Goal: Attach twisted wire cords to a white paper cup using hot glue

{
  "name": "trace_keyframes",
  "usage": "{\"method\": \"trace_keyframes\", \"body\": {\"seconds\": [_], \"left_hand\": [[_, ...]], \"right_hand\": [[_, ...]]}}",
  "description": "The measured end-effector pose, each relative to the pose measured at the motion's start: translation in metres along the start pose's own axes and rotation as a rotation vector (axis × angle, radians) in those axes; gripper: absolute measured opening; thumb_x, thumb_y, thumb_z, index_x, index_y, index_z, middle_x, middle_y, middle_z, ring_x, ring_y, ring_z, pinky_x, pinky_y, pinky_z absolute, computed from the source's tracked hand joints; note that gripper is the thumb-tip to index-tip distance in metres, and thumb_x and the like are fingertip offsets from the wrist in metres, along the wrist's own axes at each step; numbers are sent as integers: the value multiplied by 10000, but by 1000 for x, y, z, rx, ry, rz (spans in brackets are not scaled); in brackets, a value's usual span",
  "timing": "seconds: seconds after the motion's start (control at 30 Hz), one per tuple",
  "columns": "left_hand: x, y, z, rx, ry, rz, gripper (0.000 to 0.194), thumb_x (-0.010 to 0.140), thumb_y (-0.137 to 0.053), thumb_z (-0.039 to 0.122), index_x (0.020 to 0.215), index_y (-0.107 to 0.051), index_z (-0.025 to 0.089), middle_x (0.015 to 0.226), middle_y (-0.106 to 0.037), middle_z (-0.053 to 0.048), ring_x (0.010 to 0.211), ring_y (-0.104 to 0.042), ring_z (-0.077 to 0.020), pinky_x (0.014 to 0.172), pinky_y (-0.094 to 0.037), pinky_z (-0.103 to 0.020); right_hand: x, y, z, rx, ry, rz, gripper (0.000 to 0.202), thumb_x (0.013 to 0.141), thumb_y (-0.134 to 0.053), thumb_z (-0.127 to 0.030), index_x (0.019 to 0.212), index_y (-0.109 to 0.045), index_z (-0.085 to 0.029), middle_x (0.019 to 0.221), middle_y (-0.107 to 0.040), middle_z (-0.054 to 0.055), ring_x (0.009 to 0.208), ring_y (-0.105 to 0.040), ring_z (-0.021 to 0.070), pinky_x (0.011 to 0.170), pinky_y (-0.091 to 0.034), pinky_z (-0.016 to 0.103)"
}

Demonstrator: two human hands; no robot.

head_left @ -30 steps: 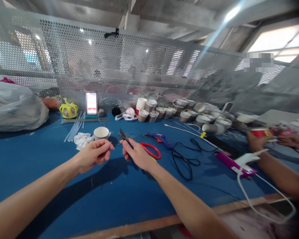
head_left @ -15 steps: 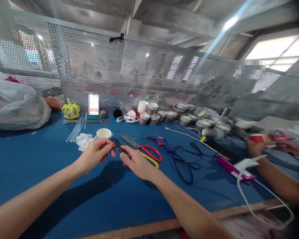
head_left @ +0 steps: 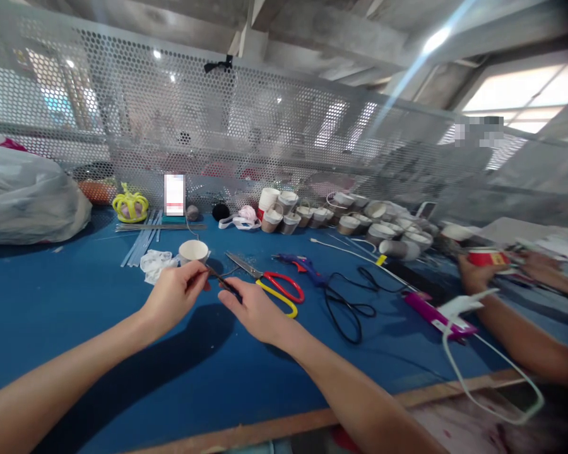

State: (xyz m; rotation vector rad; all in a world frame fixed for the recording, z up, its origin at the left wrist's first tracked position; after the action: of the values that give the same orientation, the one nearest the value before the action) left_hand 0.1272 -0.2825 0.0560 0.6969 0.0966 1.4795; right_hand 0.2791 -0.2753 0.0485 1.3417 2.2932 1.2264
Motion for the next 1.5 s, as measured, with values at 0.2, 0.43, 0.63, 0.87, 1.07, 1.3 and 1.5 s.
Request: {"method": "trace_keyframes", "body": {"seconds": [0.2,0.43,0.63,0.87,1.07,1.3,1.5], "left_hand": [[7,-7,-6,-450,228,-241,264,789,-436,383,770,-532,138,597,-559,-1,403,-317,-50,383,-213,-178],[5,-11,-8,-553,224,-274,220,778,-479,354,742,-501,138,631,-575,-2,420,-267,-38,404,-177,-188],[3,-14,-8,-460,171,-195,201,792,-461,336,754,-507,145,647,-567,6,444,-295,-49,429,-208,-192],[3,-15,-11,-378,172,-162,217,793,-444,340,771,-516,136,636,-560,8,443,-283,-50,425,-213,-191],[9,-8,-11,-402,228,-188,237,781,-460,367,783,-522,138,594,-552,22,414,-279,-41,405,-201,-181],[16,11,0,-422,249,-109,235,765,-492,358,842,-547,144,599,-528,27,452,-309,-46,421,-208,-182],[14,12,3,-357,225,-225,245,751,-498,331,888,-566,140,614,-549,18,469,-340,-55,446,-248,-194]], "right_hand": [[1,5,1,-34,42,54,353,841,-377,-430,1014,-518,-157,865,-606,63,753,-550,166,650,-411,276],[-2,5,10,-187,95,107,472,808,-413,-477,1124,-443,-127,1036,-549,132,926,-527,219,766,-422,344],[-2,4,10,-253,88,126,501,804,-406,-491,1116,-439,-100,1007,-544,147,903,-527,230,747,-431,360],[-2,-1,15,-233,63,139,518,795,-405,-514,1105,-460,-103,987,-562,154,882,-540,240,730,-429,370],[0,10,14,-22,48,100,403,827,-377,-473,1042,-494,-153,942,-592,85,836,-555,180,701,-417,288],[59,44,63,-380,-239,108,499,848,-238,-511,928,-532,-116,902,-602,133,818,-567,206,689,-402,287],[149,28,99,-631,-210,-85,546,789,-384,-523,1091,-499,-82,1134,-502,215,1031,-485,310,806,-380,358]]}}
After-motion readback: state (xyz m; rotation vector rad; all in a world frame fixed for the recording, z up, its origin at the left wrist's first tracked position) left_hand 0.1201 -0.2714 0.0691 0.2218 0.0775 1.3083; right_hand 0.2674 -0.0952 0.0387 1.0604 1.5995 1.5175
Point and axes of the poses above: each hand's wrist, its own x-axis towards the middle knuckle, its own y-axis out of the back of the hand, z = x × y, the point moved 3 cm from there along x, towards the middle knuckle
